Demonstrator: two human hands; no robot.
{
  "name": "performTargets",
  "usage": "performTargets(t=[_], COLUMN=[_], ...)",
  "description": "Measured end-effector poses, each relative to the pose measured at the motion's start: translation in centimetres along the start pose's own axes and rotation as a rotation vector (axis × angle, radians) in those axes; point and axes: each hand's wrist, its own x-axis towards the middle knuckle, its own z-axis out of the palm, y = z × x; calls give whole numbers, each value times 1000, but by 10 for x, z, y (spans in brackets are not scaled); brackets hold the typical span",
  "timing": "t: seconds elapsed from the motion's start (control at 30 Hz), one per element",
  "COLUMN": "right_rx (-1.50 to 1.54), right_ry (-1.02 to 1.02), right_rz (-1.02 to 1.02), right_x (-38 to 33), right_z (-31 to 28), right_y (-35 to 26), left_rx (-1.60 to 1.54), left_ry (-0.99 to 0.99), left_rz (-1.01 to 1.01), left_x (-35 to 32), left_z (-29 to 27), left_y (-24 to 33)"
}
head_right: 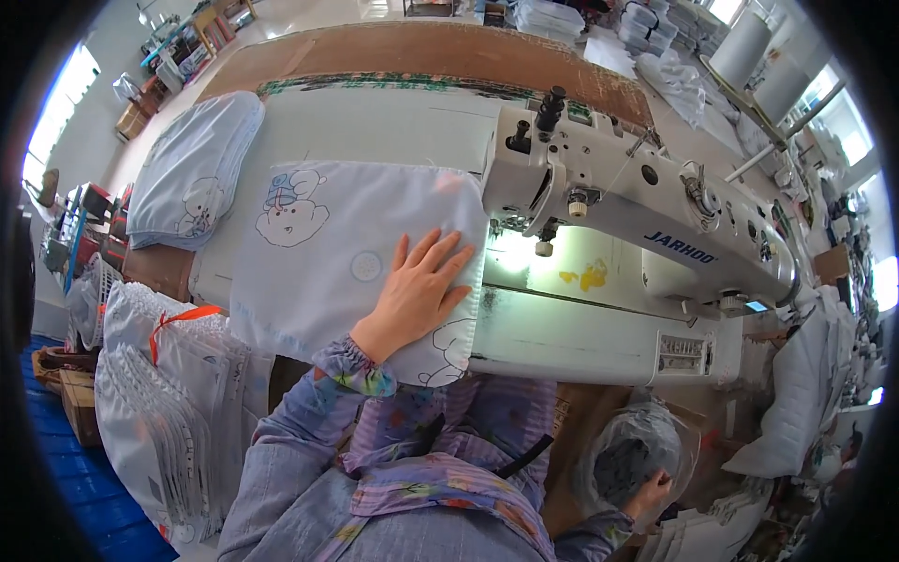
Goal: Use an industrial sewing machine to stitch patterns or labels onto fabric pieces.
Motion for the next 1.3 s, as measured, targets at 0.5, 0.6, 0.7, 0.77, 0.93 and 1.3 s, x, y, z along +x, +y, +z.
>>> performTargets(t=[0.5,0.6,0.7,0.77,0.93,1.3], right_rx=[890,917,765,730,755,777], right_ry=[-961,-1100,-1094,-1171,-993,-1195], right_rz=[-228,-519,-696,-747,-793,-384], right_x=[-22,-44,-51,-51,-53,-106], right_z=[-41,21,49,64,58,-21], right_y=[-455,-537,-586,-593,-587,-490], left_rx=[-95,-128,-220,-330,-306,-276], left_ry=[85,128,183,237,125,126], left_rz=[-11,-14,-136,-22,69,76], left_x=[0,0,-3,-4,0,1], left_z=[-5,-6,-4,-6,-10,-12], left_y=[-3,0,-3,-2,-2,0])
